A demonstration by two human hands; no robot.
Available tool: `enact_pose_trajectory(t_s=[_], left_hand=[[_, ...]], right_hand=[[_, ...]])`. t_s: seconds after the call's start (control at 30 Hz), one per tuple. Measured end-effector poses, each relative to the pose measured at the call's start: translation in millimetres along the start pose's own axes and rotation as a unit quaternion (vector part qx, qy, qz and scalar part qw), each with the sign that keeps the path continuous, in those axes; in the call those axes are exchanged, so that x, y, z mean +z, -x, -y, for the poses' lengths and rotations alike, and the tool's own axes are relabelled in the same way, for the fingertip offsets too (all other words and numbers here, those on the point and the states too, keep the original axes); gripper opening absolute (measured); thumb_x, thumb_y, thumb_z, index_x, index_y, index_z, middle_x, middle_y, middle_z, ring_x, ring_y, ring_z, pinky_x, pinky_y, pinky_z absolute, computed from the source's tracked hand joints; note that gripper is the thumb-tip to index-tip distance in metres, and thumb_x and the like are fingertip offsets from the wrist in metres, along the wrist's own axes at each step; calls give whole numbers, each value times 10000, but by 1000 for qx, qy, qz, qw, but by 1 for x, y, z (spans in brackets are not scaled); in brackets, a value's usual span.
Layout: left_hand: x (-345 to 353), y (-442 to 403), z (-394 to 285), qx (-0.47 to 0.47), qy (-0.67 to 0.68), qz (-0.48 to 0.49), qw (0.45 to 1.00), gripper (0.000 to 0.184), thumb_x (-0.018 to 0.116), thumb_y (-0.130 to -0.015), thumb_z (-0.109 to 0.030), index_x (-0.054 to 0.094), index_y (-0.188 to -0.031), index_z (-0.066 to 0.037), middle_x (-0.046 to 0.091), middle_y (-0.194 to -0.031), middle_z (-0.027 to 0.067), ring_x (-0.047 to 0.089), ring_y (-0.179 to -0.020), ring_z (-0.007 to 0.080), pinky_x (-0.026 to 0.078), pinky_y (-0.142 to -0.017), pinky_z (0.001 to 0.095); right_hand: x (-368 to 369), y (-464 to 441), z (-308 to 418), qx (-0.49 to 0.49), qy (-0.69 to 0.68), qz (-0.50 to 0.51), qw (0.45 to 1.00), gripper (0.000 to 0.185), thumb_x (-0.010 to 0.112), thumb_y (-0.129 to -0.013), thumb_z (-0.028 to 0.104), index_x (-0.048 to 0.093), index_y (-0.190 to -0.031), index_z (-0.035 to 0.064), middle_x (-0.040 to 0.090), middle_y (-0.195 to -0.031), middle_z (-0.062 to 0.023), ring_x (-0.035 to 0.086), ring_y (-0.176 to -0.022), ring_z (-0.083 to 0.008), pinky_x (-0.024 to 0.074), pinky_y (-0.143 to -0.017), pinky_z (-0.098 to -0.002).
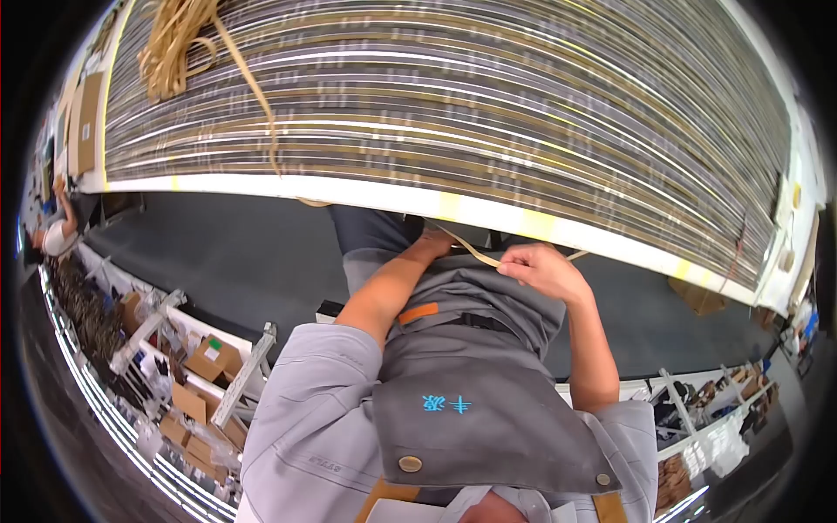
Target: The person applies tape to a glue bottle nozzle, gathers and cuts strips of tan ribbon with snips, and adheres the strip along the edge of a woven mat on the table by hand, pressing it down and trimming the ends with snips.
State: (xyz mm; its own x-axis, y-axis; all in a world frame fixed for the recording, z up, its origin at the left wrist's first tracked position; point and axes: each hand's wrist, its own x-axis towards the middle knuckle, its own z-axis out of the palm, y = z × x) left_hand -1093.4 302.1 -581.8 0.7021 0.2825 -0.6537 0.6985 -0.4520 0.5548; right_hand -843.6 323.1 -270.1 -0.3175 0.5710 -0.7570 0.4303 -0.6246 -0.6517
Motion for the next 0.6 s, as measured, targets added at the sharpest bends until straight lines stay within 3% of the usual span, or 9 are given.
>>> enact_pose_trajectory(t_s=[0.33, 0.4, 0.5, 0.6], left_hand=[[-17, -45, 38, 56, 89, 96, 990, 311, 614, -831, -288, 668, -1059, -84, 667, -1078, 141, 610, -1045, 296, 461, -899, 382], [-19, -51, 31, 82, 93, 112, 986, 218, 599, -818, -213, 668, -955, -57, 686, -889, 119, 642, -878, 273, 489, -800, 366], [-23, -50, 20, 48, 151, 71, 985, 220, 608, -804, -203, 652, -960, -53, 666, -892, 123, 619, -875, 241, 478, -812, 353], [-18, -63, 38, 119, 166, 100, 974, 245, 620, -798, -203, 635, -990, -52, 650, -938, 139, 602, -908, 242, 466, -833, 355]], right_hand=[[8, 13, -23, -40, -3, -76, 996, 219, 631, -878, 240, 664, -897, 24, 570, -641, -23, 512, -595, -101, 422, -571, -294], [8, 17, -33, -42, 1, -72, 996, 235, 614, -885, 247, 662, -904, 17, 579, -649, -33, 531, -576, -114, 433, -566, -300], [3, 21, -41, -56, 13, -77, 995, 242, 607, -888, 250, 658, -904, 15, 585, -655, -47, 543, -577, -127, 436, -566, -305], [-5, 13, -54, -128, 68, -93, 985, 255, 602, -880, 270, 648, -910, 21, 596, -676, -78, 560, -618, -163, 442, -601, -318]])
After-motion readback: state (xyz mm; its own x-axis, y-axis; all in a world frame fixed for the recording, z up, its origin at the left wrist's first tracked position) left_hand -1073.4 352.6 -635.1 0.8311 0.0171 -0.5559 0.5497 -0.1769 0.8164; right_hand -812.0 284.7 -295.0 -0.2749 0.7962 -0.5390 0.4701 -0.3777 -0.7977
